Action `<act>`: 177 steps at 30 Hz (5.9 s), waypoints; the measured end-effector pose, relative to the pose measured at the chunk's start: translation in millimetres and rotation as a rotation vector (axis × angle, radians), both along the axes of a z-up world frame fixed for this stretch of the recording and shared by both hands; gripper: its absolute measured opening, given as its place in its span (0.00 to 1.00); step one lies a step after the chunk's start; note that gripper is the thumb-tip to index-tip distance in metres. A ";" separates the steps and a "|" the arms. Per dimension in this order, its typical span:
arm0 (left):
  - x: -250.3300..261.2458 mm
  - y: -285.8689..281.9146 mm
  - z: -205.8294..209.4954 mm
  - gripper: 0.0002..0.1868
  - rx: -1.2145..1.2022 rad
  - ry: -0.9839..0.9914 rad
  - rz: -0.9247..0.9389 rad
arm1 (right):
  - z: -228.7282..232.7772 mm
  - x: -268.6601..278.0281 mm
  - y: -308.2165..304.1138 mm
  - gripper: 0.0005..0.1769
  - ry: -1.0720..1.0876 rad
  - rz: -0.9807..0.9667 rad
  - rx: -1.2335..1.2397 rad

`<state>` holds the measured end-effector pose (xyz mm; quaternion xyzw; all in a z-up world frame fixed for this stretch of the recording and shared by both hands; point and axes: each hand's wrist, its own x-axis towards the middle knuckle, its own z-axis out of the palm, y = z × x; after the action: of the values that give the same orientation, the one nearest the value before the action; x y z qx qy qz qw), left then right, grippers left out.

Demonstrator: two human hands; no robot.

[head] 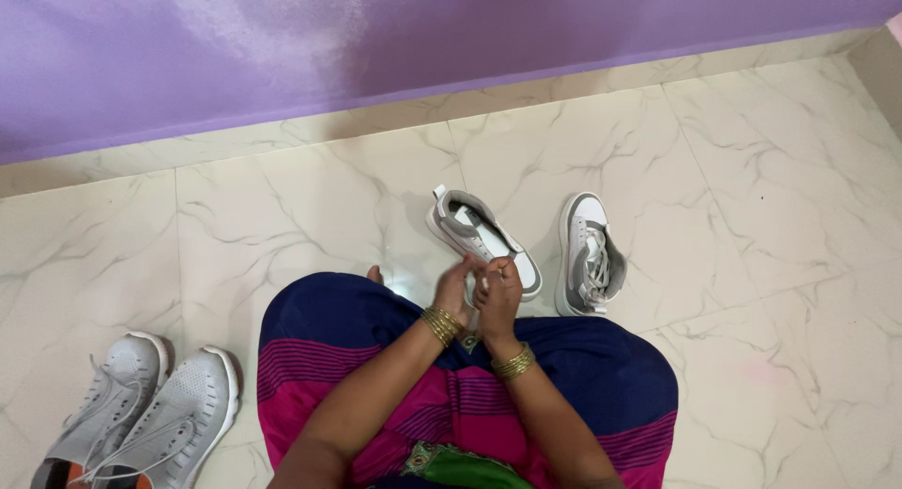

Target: The person sits on the floor and removes the laces from a pair of white sneakers. They then re-lace the shoes by threading the laces through the eyelets and tying them.

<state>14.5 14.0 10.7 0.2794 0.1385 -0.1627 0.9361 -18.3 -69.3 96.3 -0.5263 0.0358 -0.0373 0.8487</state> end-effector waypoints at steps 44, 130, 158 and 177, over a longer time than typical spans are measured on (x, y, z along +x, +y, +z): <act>148.4 53.2 36.5 0.17 1.508 -0.174 -0.546 | -49.1 83.1 -64.9 0.62 0.377 0.281 -1.508; 58.0 98.0 61.6 0.13 1.570 -0.357 -0.477 | 77.0 67.1 -175.5 0.09 -0.024 -0.141 -1.271; 59.1 99.0 52.5 0.10 1.536 -0.488 -0.501 | -9.2 69.7 -262.4 0.18 0.268 0.625 -1.922; 59.6 98.6 47.8 0.11 1.515 -0.453 -0.530 | -15.9 52.9 -239.0 0.47 0.353 0.497 -2.033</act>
<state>74.1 112.6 58.5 0.8828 -0.0517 -0.1800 0.4307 34.6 -308.3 80.4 -0.9791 0.0020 0.2020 -0.0235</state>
